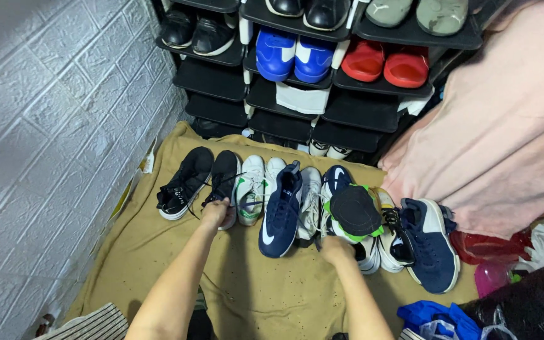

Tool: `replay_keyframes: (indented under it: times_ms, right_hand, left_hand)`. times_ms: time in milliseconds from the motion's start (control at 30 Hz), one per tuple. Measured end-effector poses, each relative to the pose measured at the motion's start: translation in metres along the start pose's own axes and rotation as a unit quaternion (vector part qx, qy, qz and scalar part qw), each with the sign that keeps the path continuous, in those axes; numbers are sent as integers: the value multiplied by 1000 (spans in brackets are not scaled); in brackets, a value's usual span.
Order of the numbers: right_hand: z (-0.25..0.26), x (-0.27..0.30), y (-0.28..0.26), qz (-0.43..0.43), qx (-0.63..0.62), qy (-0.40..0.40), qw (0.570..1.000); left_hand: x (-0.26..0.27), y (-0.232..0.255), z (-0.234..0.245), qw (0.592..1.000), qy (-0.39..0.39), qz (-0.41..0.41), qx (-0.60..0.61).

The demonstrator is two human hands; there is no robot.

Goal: The person wipes several pairs of shoes with a green cloth and ties the laces. The person handles red, blue, and dark blue sneakers, wiping the uppers and soles, then placing them on a multi-tier shoe rack.

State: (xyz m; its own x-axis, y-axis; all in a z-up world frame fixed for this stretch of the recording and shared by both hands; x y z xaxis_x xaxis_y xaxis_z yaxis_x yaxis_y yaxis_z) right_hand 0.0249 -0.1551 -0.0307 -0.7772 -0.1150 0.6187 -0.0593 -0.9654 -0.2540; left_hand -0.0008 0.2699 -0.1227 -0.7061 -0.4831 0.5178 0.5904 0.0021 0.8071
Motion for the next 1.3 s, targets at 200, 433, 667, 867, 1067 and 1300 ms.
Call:
replay_keyframes:
  times_ms: [200,433,667,867,1067,1300]
  right_hand:
    - [5,-10,-56,221,-194,159,942]
    - [-17,-84,-58,263,-407,263,834]
    - [-42,-81,-63,175,-443,205,855]
    - [-27,-71,-56,222,-470,82,850]
    - [32,-40,-12,173,-712,-33,680]
    - [82,36,-49,253,-807,-64,530]
  left_hand:
    - [13,-2,-30,975,-123,47,-181]
    - [100,76,-40,894,-168,73,-408]
    - [118,125,-91,860,45,-282,-423]
    - [131,132,-118,868,8,-334,-369]
    - [64,90,-109,906,-242,-263,-225]
    - [139,156,-57,933,-334,-98,95]
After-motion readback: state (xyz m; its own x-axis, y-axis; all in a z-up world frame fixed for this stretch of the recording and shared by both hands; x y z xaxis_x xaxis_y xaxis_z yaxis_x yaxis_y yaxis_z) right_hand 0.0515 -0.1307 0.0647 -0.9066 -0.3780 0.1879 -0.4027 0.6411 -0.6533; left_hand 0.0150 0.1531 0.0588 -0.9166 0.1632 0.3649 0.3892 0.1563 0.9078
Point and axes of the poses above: each hand's wrist, its own x-axis away from the middle knuckle, its own z-axis out of the back of the hand, y = z × x, the point moved 5 cm from there along -x, towards the middle knuckle, and after that the axes turned 12 degrees about -x, right-handed, at the moved point
